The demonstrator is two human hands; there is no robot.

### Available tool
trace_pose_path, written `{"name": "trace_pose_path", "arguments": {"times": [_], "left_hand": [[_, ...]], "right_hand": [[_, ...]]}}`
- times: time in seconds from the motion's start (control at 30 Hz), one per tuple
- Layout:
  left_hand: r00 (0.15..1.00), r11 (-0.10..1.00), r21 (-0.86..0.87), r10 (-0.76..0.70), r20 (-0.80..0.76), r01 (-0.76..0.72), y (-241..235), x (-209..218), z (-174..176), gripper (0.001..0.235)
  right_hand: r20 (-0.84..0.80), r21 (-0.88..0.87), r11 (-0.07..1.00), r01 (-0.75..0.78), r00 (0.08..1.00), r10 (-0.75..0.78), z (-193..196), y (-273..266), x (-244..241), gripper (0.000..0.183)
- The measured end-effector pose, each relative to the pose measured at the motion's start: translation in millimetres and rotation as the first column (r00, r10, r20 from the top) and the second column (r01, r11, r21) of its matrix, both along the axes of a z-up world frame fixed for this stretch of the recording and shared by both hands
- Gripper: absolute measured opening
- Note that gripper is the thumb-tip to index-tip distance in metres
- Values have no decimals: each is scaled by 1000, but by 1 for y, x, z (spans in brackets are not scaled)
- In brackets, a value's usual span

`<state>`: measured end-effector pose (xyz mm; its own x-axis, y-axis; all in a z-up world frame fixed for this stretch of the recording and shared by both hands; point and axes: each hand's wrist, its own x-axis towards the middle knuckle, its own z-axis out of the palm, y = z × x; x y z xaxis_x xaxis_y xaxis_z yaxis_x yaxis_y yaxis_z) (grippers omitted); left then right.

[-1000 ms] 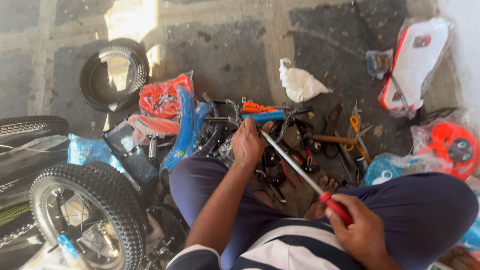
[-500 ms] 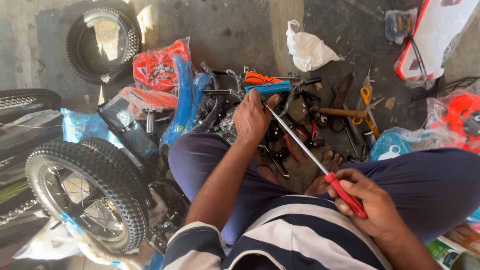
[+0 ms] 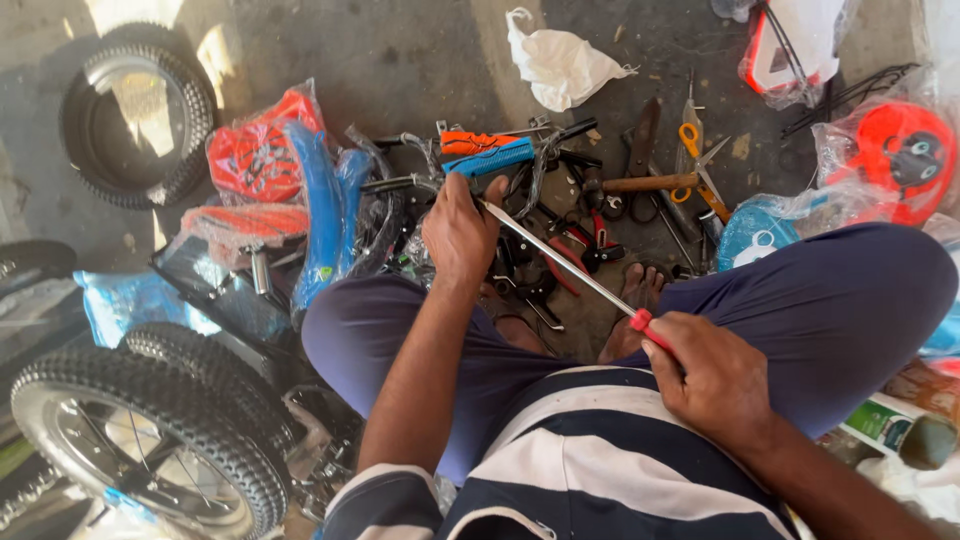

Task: The person sits on the floor and assembles a bicycle handlebar. They use a hammer to secure a metal clamp onto the handlebar stem, then use scissors to trim excess zip ties. Finally, they use a screwdriver to tighten the clamp and secure the handlebar in place.

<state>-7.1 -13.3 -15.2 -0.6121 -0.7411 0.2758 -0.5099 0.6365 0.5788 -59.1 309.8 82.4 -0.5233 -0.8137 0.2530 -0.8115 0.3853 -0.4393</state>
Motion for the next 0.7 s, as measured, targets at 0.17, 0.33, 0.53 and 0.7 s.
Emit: {"name": "trace_pose_path", "arguments": {"times": [0.17,0.33,0.53,0.7], "left_hand": [[998,997,-79,-27,-62,22,7,-1,-9,47],[999,999,-44,0,-51,-2,6,-8,-4,50],[1000,1000,-2,11,-23,-12,5,-8,0,49],[1000,1000,-1,-9,-27,9,7,-8,-4,47]], "right_hand": [[976,214,937,275,-87,-198,-2,1,-18,45],[480,78,981,179,855,-195,19,-10,-5,31],[837,120,970,210,504,-213,22,-12,-17,37],[931,351,895,276,3,-366,10,-6,-23,33]]}}
